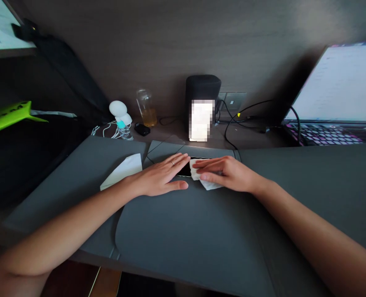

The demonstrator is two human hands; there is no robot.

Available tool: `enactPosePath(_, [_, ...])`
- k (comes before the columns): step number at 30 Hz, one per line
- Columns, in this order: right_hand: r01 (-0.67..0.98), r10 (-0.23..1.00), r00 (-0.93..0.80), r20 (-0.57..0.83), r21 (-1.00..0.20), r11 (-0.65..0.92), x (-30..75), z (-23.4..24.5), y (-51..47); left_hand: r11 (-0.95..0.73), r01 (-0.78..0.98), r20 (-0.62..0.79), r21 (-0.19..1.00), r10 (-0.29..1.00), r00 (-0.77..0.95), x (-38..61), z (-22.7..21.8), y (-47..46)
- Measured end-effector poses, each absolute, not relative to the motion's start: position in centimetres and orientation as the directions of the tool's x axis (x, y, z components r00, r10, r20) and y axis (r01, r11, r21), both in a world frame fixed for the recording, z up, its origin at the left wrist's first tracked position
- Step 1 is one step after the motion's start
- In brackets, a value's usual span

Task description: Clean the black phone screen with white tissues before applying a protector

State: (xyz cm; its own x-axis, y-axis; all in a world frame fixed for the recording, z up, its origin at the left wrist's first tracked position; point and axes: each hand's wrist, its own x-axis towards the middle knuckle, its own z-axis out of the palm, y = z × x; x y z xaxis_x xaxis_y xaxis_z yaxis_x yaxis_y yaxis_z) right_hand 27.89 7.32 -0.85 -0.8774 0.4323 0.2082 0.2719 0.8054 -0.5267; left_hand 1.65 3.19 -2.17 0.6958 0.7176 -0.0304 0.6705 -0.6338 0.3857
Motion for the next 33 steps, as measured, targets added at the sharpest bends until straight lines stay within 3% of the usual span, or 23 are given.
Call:
enactPosePath(3, [0.313, 0.488, -0.844, 0.221, -0.535, 0.785, 28.8, -0.8, 8.1, -0.625, 0.685, -0.046, 0.374, 0.726, 0.687, 1.6, -2.2, 3.1])
enactPosePath(14, [0.348, 0.462, -0.868, 0.181, -0.441, 0.827, 29.6, -0.4, 8.1, -0.620, 0.701, -0.092, 0.353, 0.723, 0.685, 1.8, -1.7, 2.9])
enactPosePath(26, [0.291, 0.444, -0.858, 0.260, -0.466, 0.836, 29.3, -1.2, 8.1, -0.632, 0.683, -0.046, 0.367, 0.721, 0.692, 1.4, -2.5, 2.9])
enactPosePath(33, [0.319, 0.448, -0.851, 0.274, -0.408, 0.855, 29.1, -1.4, 7.9, -0.614, 0.702, -0.065, 0.362, 0.734, 0.676, 1.4, -2.4, 3.0])
